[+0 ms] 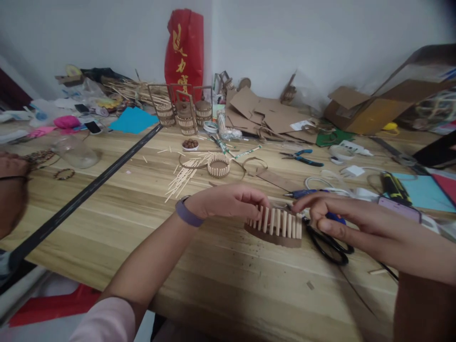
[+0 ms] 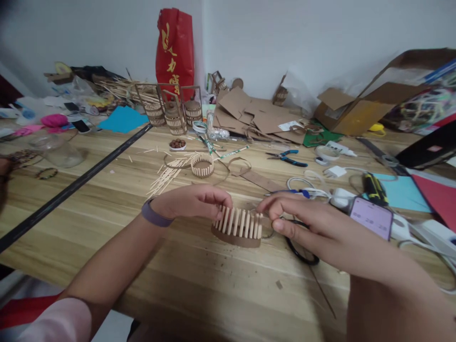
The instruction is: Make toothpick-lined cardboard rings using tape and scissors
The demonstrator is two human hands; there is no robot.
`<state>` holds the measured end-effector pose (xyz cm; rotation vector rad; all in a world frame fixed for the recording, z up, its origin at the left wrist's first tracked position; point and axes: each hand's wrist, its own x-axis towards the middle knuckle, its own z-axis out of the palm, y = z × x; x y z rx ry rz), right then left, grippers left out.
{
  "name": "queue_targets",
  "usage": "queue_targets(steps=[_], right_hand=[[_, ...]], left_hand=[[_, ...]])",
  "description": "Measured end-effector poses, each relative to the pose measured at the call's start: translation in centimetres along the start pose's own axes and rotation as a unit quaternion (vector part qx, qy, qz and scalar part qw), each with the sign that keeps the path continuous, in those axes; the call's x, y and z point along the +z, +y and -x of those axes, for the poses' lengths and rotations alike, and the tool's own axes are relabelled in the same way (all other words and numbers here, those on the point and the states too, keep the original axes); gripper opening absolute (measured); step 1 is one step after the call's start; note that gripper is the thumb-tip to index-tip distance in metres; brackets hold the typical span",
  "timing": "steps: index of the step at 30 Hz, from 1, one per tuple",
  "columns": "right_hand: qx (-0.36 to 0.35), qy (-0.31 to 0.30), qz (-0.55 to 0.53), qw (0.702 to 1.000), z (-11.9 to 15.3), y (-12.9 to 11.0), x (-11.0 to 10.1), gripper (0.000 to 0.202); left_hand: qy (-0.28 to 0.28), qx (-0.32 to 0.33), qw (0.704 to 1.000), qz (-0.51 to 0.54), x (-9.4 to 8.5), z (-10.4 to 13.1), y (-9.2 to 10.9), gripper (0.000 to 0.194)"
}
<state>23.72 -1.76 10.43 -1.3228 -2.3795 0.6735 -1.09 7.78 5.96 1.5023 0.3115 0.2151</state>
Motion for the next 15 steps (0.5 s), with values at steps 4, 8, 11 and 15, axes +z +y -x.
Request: queue_targets(steps=[4,8,11,15], right_hand=[[-0.005,-0.029,-0.059,0.998,-0.2,-0.5,0.3,0.028],[-0.024,-0.060,-0.105,0.992,-0.4,-0.8,0.6,0.031],[-0.018,-0.061,-0.117,0.991,-0.3,-1.0,0.9,0.028],[-0.016,-0.056,-0.118,0.991,-0.2,-1.2,1.3,0.023]], left_hand=[[-0.016,0.026,0.999,0.027,0.1,0.1,-0.2,0.002],[-0.033,0.036,0.998,0.032,-0.1,0.1,-0.6,0.009],[-0.048,0.037,0.998,0.021,-0.2,0.1,-0.8,0.015],[-0.041,0.044,0.998,-0.031,0.0,0.1,-0.6,0.026]])
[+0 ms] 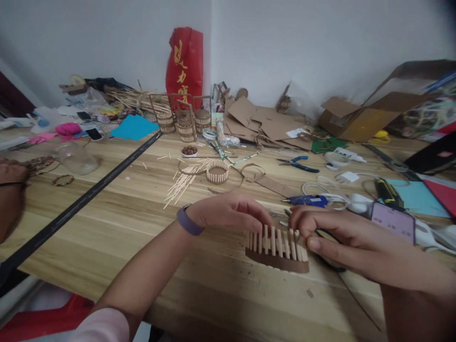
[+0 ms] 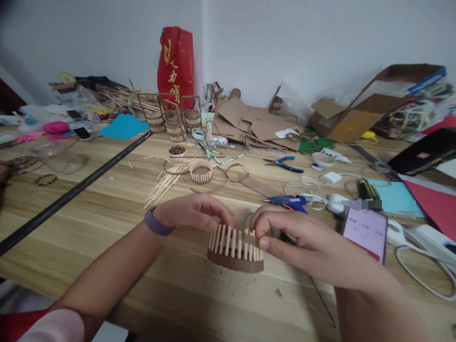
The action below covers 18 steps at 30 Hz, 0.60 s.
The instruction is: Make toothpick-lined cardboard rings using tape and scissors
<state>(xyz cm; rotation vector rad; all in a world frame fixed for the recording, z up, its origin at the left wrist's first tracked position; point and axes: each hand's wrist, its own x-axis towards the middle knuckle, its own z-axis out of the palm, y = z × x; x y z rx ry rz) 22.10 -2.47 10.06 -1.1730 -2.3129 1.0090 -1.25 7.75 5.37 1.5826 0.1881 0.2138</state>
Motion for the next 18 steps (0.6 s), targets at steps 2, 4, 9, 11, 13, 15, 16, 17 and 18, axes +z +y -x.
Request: queue_targets(steps=[2,4,9,11,13,15,16,17,18], right_hand=[[0.000,0.003,0.005,1.000,-0.1,0.0,0.2,0.022],[0.002,0.007,0.006,1.000,-0.2,0.0,0.3,0.021],[0.012,0.007,0.016,1.000,-0.2,0.1,0.4,0.021],[0.017,0.002,0.032,0.999,-0.3,0.1,0.4,0.022],[0.021,-0.008,0.049,0.999,-0.5,0.2,0.3,0.024],[0.030,-0.015,0.064,0.997,-0.7,0.5,0.2,0.027],[0.036,-0.017,0.069,0.997,-0.8,0.6,0.1,0.028],[0.041,-0.019,0.071,0.996,-0.8,0.8,0.0,0.028],[0.043,-0.019,0.071,0.996,-0.8,0.9,0.0,0.029]], left_hand=[[-0.014,-0.003,0.999,-0.044,0.3,-0.1,0.3,0.027],[-0.020,-0.013,0.995,-0.095,0.7,-0.3,0.5,0.025],[-0.001,-0.034,0.990,-0.134,1.7,-0.5,0.7,0.027],[0.001,-0.041,0.991,-0.129,1.8,-0.6,0.6,0.030],[0.009,-0.046,0.991,-0.126,1.9,-0.6,0.5,0.034],[0.025,-0.049,0.991,-0.124,1.8,-0.6,0.5,0.036],[0.034,-0.048,0.991,-0.121,1.8,-0.6,0.5,0.036],[0.042,-0.049,0.991,-0.119,1.8,-0.6,0.5,0.036],[0.049,-0.050,0.991,-0.116,1.8,-0.6,0.5,0.035]])
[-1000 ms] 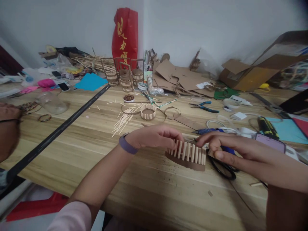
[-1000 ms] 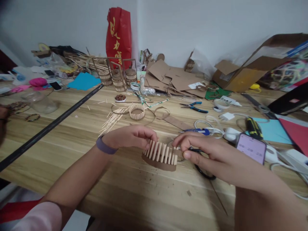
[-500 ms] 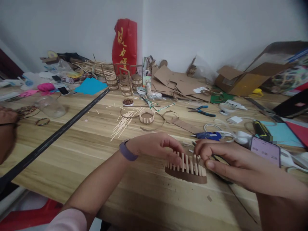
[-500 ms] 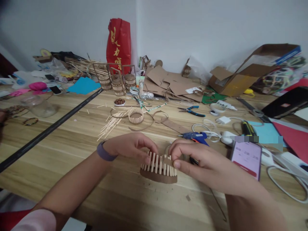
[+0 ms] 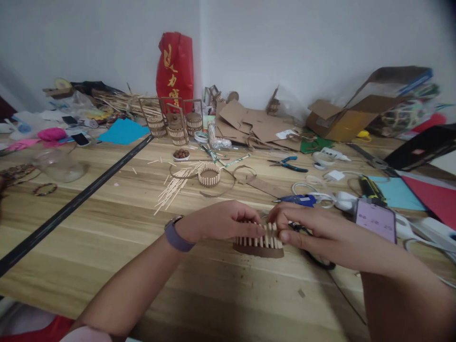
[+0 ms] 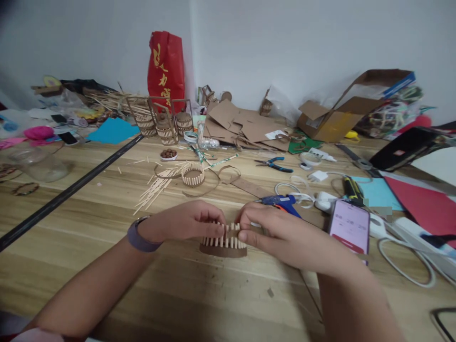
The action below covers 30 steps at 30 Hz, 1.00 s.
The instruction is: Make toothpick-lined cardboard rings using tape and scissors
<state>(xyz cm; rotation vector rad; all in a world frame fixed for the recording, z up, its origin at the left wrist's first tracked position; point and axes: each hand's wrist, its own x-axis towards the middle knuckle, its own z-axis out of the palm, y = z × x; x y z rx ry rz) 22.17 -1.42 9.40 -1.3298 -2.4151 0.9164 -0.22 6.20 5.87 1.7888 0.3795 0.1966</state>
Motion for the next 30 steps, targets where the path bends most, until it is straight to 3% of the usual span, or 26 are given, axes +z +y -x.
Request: queue_targets(steps=[5,14,19,30], right_hand=[[0.042,0.026,0.007,0.999,0.0,0.7,-0.2,0.035],[0.077,0.019,0.023,0.997,-0.6,-0.3,0.2,0.050],[0.088,0.009,0.036,0.995,-0.8,-0.5,0.5,0.051],[0.120,-0.015,0.033,0.992,-1.0,-0.1,1.0,0.059]], left_hand=[[0.005,-0.021,1.000,0.009,0.1,0.0,0.3,0.026],[0.054,-0.063,0.996,0.026,1.1,-0.5,0.1,0.046],[0.039,-0.062,0.997,0.032,1.4,-0.6,0.0,0.055],[0.052,-0.079,0.995,0.032,1.7,-0.7,-0.2,0.057]])
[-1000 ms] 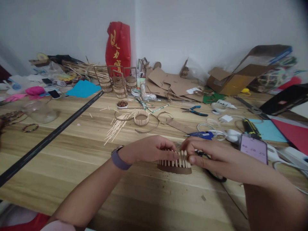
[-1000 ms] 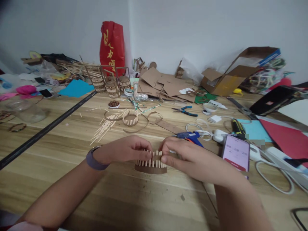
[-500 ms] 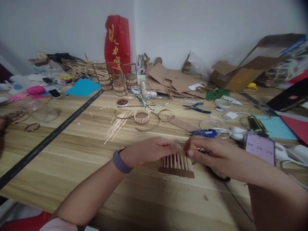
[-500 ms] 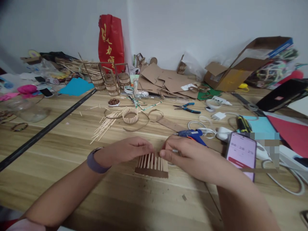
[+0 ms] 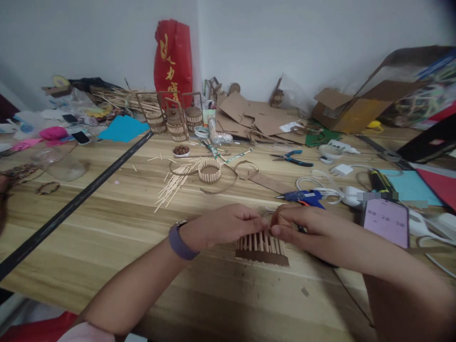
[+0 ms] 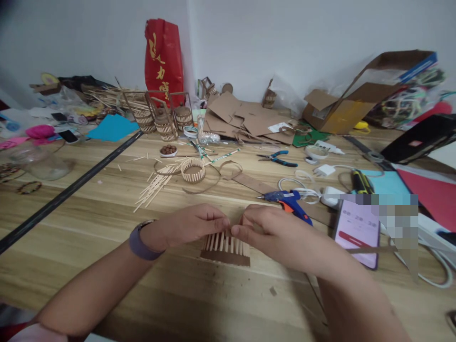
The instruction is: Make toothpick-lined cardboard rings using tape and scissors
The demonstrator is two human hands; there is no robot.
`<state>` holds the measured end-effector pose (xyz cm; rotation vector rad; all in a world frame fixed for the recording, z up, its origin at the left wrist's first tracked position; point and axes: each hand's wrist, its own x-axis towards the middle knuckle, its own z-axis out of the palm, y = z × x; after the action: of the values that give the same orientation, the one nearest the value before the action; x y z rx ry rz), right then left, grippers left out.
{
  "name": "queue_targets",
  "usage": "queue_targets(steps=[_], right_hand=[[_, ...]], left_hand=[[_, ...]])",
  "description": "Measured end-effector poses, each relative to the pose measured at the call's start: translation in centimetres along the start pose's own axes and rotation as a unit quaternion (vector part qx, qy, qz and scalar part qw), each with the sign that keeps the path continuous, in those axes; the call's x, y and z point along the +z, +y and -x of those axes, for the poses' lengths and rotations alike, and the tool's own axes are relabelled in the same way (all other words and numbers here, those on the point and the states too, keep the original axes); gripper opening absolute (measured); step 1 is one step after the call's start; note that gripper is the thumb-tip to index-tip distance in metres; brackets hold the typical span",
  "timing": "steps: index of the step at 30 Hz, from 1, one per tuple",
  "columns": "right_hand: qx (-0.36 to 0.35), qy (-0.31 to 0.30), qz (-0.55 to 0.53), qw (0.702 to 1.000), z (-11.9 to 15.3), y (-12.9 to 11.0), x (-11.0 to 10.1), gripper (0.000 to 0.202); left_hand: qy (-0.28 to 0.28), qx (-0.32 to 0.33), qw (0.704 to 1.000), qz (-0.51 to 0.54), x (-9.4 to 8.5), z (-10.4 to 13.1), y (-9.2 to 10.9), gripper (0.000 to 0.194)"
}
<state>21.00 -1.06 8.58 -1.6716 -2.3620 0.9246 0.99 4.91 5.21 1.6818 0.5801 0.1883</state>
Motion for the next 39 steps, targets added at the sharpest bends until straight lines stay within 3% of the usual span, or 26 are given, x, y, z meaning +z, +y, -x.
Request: queue_targets(steps=[16,31,39], right_hand=[[0.002,0.027,0.006,1.000,-0.37,0.22,0.39,0.056],[0.008,0.034,0.028,0.999,-0.41,0.26,0.58,0.052],[0.001,0.041,0.029,0.999,-0.31,0.12,0.24,0.053]], left_hand=[[0.018,0.001,1.000,-0.003,0.16,-0.13,-0.26,0.043],[0.027,0.001,1.000,-0.009,0.07,0.09,0.04,0.046],[-0.007,0.018,1.000,-0.007,-0.35,0.20,-0.22,0.040]])
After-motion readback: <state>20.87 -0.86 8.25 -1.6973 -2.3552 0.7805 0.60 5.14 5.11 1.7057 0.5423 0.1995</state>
